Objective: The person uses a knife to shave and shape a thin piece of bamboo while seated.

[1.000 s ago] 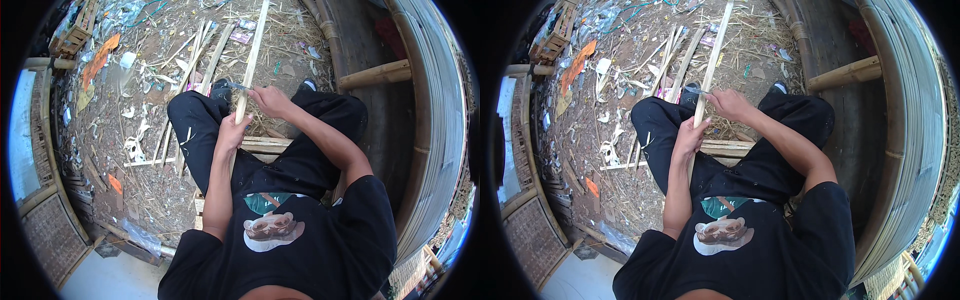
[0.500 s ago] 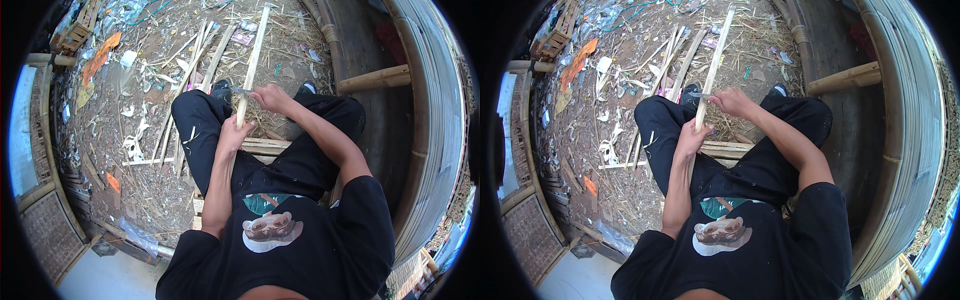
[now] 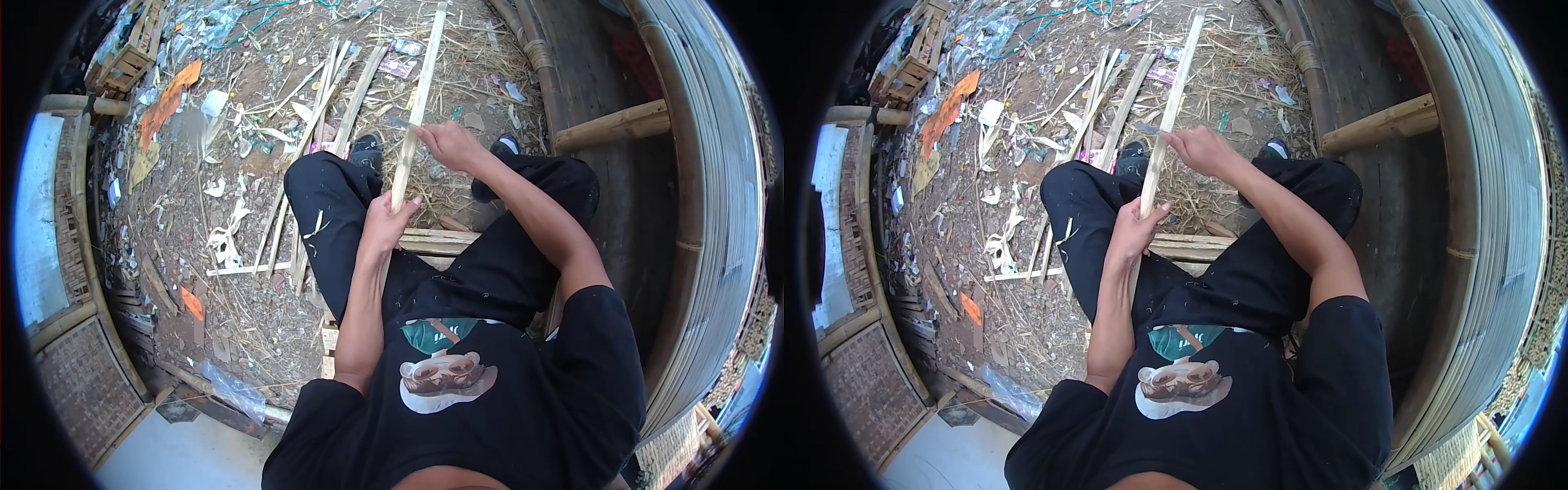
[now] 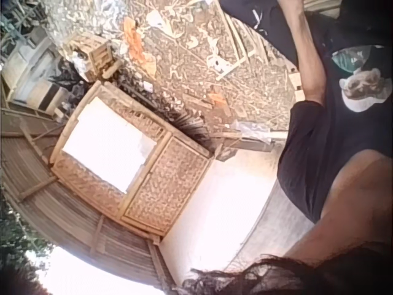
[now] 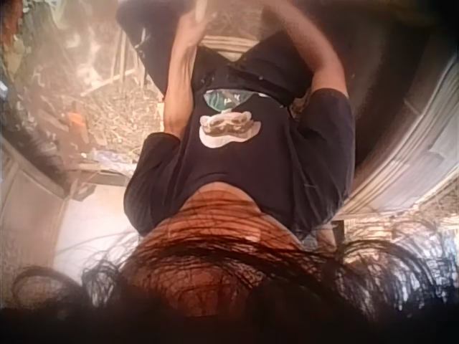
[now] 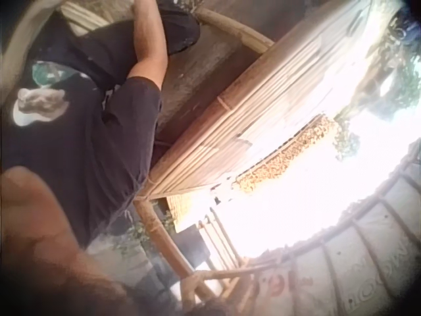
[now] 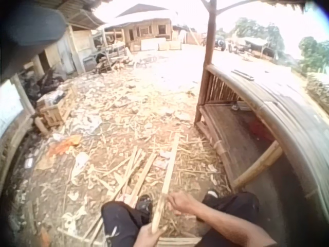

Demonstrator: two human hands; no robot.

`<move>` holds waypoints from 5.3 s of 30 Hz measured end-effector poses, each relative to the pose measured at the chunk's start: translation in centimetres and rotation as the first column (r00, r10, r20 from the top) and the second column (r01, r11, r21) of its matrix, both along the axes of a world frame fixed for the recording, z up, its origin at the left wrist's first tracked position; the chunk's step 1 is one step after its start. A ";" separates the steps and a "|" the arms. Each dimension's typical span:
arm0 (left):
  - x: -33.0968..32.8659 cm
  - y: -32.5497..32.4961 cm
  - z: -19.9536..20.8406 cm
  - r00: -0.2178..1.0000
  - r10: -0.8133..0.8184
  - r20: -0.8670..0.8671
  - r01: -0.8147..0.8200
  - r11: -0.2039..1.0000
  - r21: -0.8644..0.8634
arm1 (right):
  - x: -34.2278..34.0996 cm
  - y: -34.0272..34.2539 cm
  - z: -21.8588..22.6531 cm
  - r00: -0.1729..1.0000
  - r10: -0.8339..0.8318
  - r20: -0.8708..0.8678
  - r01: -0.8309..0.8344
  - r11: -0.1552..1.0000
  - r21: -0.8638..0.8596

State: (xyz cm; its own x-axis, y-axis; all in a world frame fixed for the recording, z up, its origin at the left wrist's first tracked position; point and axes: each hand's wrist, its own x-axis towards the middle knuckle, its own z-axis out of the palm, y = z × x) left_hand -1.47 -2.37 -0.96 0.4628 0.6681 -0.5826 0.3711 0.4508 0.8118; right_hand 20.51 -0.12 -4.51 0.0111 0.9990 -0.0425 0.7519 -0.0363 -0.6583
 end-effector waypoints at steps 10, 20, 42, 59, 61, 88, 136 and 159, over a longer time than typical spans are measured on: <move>0.2 0.1 0.3 0.998 -0.020 -0.062 0.022 0.999 0.028 | 2.4 1.3 -0.8 0.997 -0.070 -0.040 0.069 0.997 -0.026; -0.1 0.4 1.1 0.999 -0.012 -0.037 0.012 1.000 0.009 | 2.6 1.5 -1.2 0.991 -0.078 -0.104 0.072 0.995 -0.067; 0.5 -0.1 1.9 0.997 -0.068 0.028 0.068 0.998 -0.014 | 8.7 3.8 -3.7 0.977 -0.215 -0.009 0.215 0.976 0.026; -0.2 0.7 4.4 0.998 -0.062 0.014 0.062 0.998 0.029 | 0.8 3.1 3.8 0.283 -0.384 -0.879 0.167 0.922 -0.349; -0.1 1.5 4.8 0.996 -0.037 0.076 0.035 0.999 0.033 | -0.4 1.7 5.1 0.332 -0.325 -0.886 0.000 0.939 -0.345; 0.0 -0.5 3.2 0.986 -0.062 0.153 0.035 0.984 0.175 | 2.0 1.9 1.6 0.952 -0.298 0.073 0.293 0.953 0.077; 0.2 -2.2 4.7 0.974 -0.055 -0.221 0.169 0.824 0.541 | 10.3 8.0 -3.2 0.810 -0.581 0.080 0.583 0.812 -0.014; 0.0 0.4 2.8 0.991 -0.057 0.121 0.056 0.998 0.010 | 7.5 5.5 2.5 0.873 -0.444 -0.202 0.476 0.866 0.154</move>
